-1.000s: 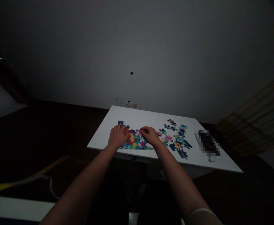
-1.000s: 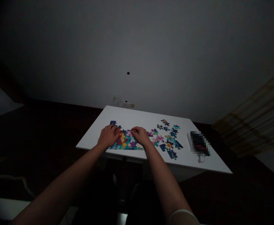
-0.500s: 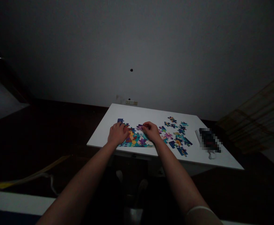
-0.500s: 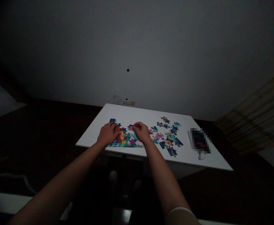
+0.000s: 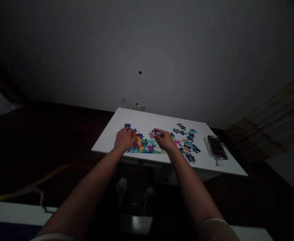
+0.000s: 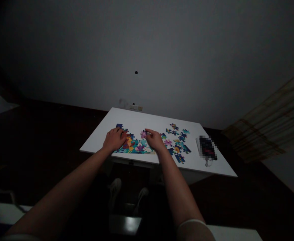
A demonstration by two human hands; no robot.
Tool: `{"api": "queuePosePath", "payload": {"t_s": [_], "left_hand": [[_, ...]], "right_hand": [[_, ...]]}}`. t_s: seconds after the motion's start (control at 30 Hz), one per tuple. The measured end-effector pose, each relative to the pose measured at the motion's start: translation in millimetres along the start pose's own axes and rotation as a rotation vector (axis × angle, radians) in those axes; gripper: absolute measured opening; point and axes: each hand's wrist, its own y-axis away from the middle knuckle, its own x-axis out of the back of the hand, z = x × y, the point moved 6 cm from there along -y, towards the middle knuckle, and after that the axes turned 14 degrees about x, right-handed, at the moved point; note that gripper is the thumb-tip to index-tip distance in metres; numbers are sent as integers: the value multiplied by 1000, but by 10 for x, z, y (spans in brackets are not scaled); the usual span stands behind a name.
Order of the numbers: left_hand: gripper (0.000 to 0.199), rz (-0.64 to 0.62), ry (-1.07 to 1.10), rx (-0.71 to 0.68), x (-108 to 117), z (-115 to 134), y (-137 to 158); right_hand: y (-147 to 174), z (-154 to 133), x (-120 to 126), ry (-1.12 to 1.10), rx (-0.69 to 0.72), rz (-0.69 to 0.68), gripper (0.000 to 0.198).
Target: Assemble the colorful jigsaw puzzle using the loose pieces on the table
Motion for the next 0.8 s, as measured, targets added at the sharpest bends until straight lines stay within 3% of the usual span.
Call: {"api": "queuePosePath", "payload": {"t_s": [0.2, 0.43, 0.63, 0.8], "left_hand": [[44, -7, 2, 7, -41, -19, -19], [46, -24, 17, 10, -46, -30, -14], [45, -19, 28, 5, 10, 8, 10], [44, -21, 29, 5, 26, 19, 21]], "right_hand": [[31, -11, -59, -40, -29, 65, 46], [75, -27, -34, 189, -3, 40, 34], [18, -50, -74, 157, 21, -30, 18], [-11, -55, -61, 141, -28, -28, 21]]}}
